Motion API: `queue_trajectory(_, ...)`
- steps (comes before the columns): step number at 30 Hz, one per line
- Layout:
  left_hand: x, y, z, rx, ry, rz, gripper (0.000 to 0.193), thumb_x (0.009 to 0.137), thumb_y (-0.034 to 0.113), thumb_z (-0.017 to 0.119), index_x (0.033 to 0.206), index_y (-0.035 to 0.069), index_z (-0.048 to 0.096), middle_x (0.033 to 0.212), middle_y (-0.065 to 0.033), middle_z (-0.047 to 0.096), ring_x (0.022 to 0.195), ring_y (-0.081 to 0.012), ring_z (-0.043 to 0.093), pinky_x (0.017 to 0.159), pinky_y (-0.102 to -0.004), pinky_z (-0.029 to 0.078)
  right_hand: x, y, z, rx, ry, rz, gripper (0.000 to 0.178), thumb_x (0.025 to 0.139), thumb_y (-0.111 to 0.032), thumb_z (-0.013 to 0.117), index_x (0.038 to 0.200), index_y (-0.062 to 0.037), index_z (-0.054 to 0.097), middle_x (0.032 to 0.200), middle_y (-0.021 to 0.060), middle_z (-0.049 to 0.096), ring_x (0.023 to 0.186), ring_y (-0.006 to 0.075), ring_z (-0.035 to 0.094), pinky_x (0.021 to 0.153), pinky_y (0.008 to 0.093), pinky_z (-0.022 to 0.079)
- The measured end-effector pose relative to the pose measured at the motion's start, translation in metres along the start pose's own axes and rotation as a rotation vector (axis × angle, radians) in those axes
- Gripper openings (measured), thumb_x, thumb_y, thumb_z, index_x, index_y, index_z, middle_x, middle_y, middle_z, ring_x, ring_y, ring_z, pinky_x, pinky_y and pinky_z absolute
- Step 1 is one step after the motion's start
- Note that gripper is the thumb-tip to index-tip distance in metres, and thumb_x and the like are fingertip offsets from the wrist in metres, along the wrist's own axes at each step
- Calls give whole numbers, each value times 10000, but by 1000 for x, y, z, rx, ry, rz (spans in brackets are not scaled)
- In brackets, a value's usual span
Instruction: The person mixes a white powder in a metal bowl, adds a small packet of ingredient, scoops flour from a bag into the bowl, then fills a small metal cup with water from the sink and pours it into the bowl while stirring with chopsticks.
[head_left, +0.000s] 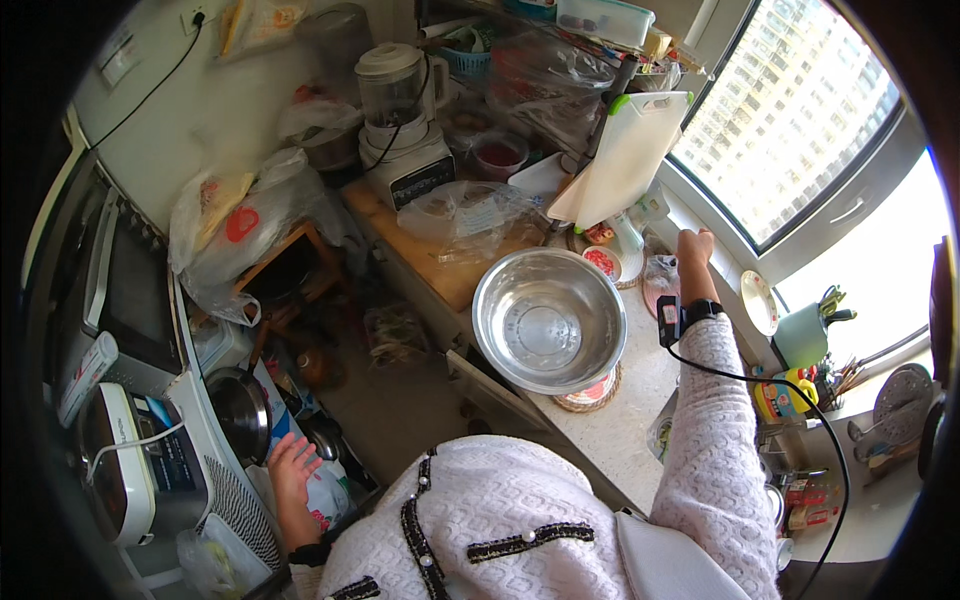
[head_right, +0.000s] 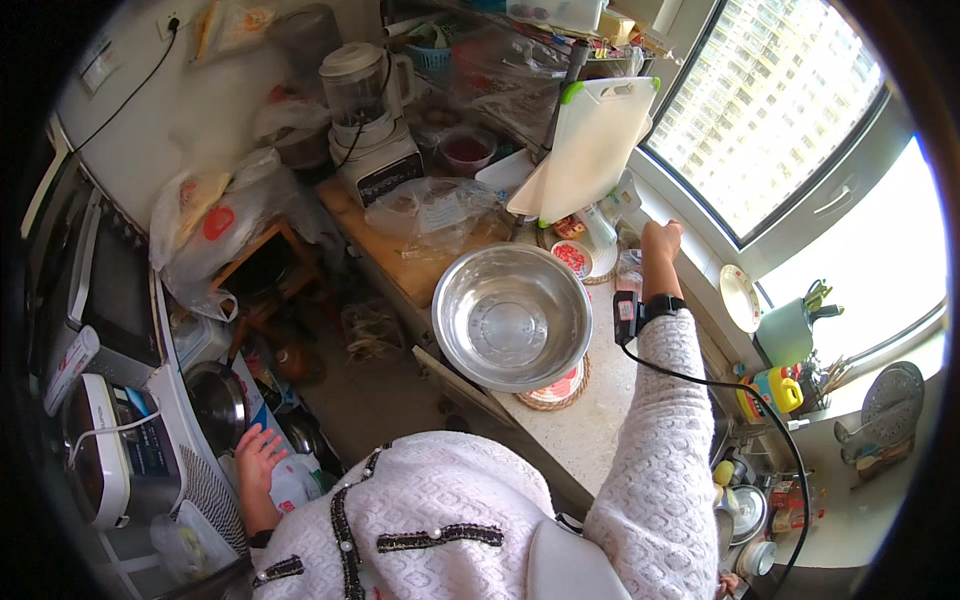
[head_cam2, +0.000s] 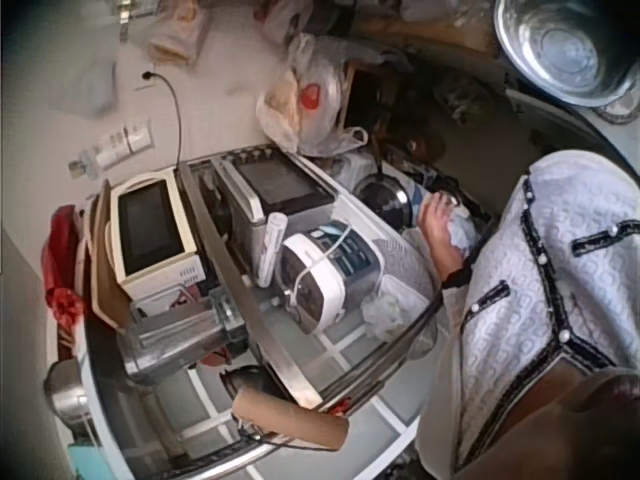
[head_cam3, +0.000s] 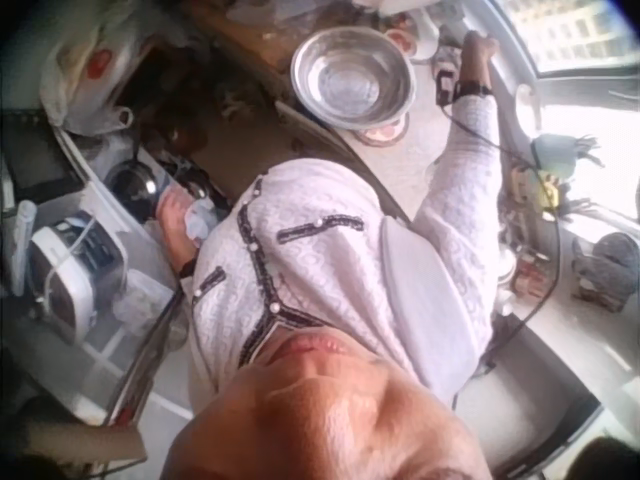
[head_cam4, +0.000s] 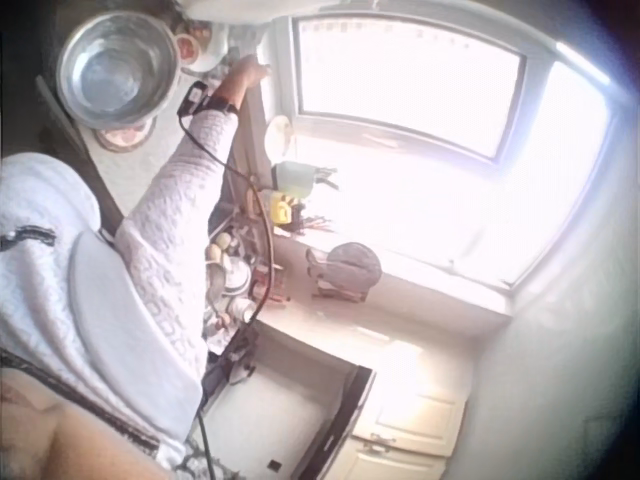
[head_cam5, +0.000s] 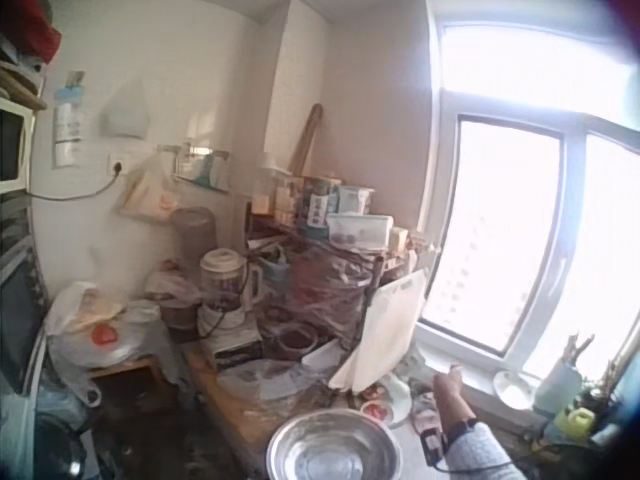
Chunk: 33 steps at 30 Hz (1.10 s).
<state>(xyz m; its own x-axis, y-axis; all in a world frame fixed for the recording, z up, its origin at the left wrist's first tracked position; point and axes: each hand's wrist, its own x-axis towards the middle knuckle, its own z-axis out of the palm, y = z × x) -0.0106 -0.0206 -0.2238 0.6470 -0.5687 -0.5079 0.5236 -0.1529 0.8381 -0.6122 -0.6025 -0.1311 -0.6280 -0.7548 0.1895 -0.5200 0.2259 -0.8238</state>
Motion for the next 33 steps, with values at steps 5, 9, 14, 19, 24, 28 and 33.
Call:
queue_trajectory(5, 11, 2, 35, 36, 29, -41, 402, 891, 158, 561, 1253, 12, 467, 1128, -168, 577, 956, -295, 608, 702, -416, 552, 28, 15, 22, -55, -200, 140, 692, 721, -356, 761, 1234, 36, 513, 1131, 191, 596, 896, 284, 632, 632, 359, 531)
queue_trajectory(9, 17, 0, 65, 149, 50, -85, 401, 896, 165, 555, 1257, 12, 471, 1122, -164, 578, 953, -284, 609, 687, -405, 552, 48, 22, 54, 25, -234, 158, 783, 711, -430, 788, 1292, 3, 490, 1206, 155, 570, 963, 258, 617, 603, 341, 552)
queue_trajectory(14, 19, -5, 95, 289, 84, -138, 388, 900, 163, 543, 1256, 24, 473, 1103, -167, 589, 959, -307, 626, 686, -426, 565, 92, 34, 105, 106, -302, 206, 792, 751, -372, 778, 1391, -82, 413, 1222, 145, 555, 958, 264, 611, 585, 339, 553)
queue_trajectory(19, 27, -10, 120, 368, 61, -200, 372, 902, 165, 560, 1243, 31, 499, 1093, -139, 593, 935, -259, 624, 673, -388, 560, 122, 54, 147, 478, -229, 378, 488, 837, -248, 715, 1236, -46, 521, 950, 114, 646, 648, 221, 635, 529, 318, 540)
queue_trajectory(24, 44, -3, 142, 386, 18, -200, 353, 911, 163, 558, 1236, 34, 511, 1077, -118, 594, 927, -231, 617, 675, -371, 558, 134, 48, 144, 696, -79, 216, 204, 889, -184, 651, 939, -8, 560, 916, 128, 632, 653, 217, 633, 547, 297, 575)
queue_trajectory(28, 66, 7, 168, 451, -65, -197, 390, 921, 160, 542, 1278, 15, 486, 1148, -141, 579, 984, -245, 607, 712, -359, 554, 119, 17, 92, 722, -42, 92, 208, 909, -192, 632, 920, 3, 561, 900, 133, 644, 680, 203, 658, 547, 257, 563)
queue_trajectory(33, 90, 17, 216, 490, -289, -132, 405, 908, 177, 573, 1276, 26, 497, 1176, -137, 587, 1008, -232, 607, 720, -340, 546, 52, -48, -3, 632, -81, -74, 252, 923, -229, 618, 999, 10, 618, 874, 90, 669, 645, 150, 663, 467, 205, 470)
